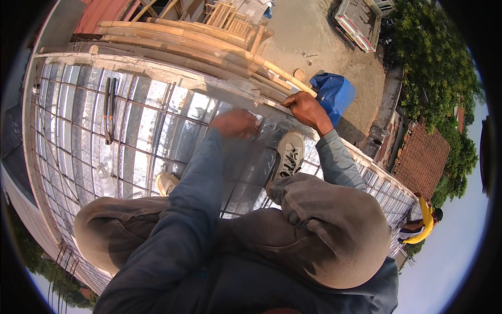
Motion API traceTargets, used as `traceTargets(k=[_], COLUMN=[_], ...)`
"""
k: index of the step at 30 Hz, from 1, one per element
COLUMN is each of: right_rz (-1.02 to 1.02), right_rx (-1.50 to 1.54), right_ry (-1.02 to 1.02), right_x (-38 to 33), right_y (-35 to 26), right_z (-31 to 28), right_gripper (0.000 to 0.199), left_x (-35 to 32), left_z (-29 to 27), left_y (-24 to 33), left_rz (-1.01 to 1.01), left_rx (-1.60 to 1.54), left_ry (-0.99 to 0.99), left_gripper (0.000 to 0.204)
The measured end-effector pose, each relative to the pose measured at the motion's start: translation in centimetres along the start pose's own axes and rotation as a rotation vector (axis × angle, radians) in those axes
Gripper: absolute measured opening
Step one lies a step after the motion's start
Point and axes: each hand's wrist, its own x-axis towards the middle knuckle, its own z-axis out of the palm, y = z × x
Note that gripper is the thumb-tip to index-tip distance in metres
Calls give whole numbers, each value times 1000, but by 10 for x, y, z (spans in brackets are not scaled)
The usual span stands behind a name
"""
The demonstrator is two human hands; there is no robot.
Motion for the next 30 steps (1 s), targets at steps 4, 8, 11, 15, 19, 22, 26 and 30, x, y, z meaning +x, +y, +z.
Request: traceTargets(k=[4,8,11,15,19,22,26,30], right_rz=[20,-43,-129,-138,-203,-204,-220,-314], right_rx=[69,186,315,283,308,257,152,452], right_ry=[-75,-170,-258,-295,-135,-157,-283,-271], right_x=[7,24,34,49,77,101,124,135], right_y=[-4,10,37,53,115,152,149,134], right_z=[-11,-16,-18,-34,-6,29,55,77], right_gripper=[32,29,26,27,27,29,32,33], left_x=[-15,24,27,17,6,-14,-53,-76], left_z=[16,32,52,42,15,6,-2,-2], left_y=[24,-14,9,15,3,21,105,161], left_rz=[-47,80,-3,3,50,22,-211,-185], left_rx=[-91,404,450,374,255,441,492,218], left_ry=[139,390,427,336,268,333,85,43], left_gripper=[33,33,29,23,26,29,36,39])
